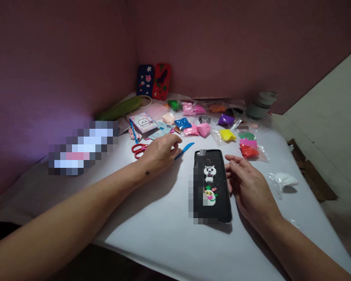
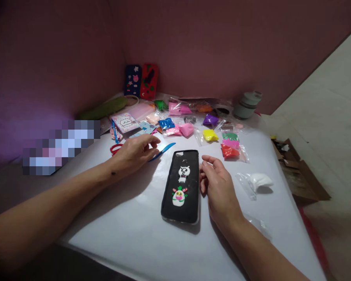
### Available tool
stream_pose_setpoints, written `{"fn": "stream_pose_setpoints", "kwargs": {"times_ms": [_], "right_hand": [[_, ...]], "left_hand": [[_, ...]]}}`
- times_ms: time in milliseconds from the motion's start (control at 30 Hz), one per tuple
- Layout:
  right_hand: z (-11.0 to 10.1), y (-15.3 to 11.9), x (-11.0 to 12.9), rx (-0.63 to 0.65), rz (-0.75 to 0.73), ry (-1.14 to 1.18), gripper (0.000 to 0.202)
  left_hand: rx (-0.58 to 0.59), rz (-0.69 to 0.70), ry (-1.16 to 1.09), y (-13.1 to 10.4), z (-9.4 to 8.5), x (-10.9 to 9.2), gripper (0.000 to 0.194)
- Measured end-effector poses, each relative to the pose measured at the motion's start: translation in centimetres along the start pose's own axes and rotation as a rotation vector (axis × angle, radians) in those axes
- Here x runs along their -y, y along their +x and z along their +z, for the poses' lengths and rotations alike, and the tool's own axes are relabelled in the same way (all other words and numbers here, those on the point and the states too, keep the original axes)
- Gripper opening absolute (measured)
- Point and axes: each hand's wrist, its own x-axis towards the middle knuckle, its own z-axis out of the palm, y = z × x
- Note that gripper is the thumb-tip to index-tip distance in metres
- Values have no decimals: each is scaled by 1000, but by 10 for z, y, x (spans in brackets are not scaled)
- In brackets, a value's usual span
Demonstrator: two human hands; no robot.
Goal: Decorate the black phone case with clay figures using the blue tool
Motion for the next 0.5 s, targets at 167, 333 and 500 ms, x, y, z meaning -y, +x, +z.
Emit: {"fn": "stream_pose_setpoints", "kwargs": {"times_ms": [167,333,500], "right_hand": [[-2,2,1,-4,3,-29,26],[1,-1,4,10,34,-50,29],[0,-4,4,14,45,-104,27]], "left_hand": [[31,71,304,-5,12,1,26],[86,74,483,-7,10,-4,29],[125,50,569,-7,4,-6,28]]}}
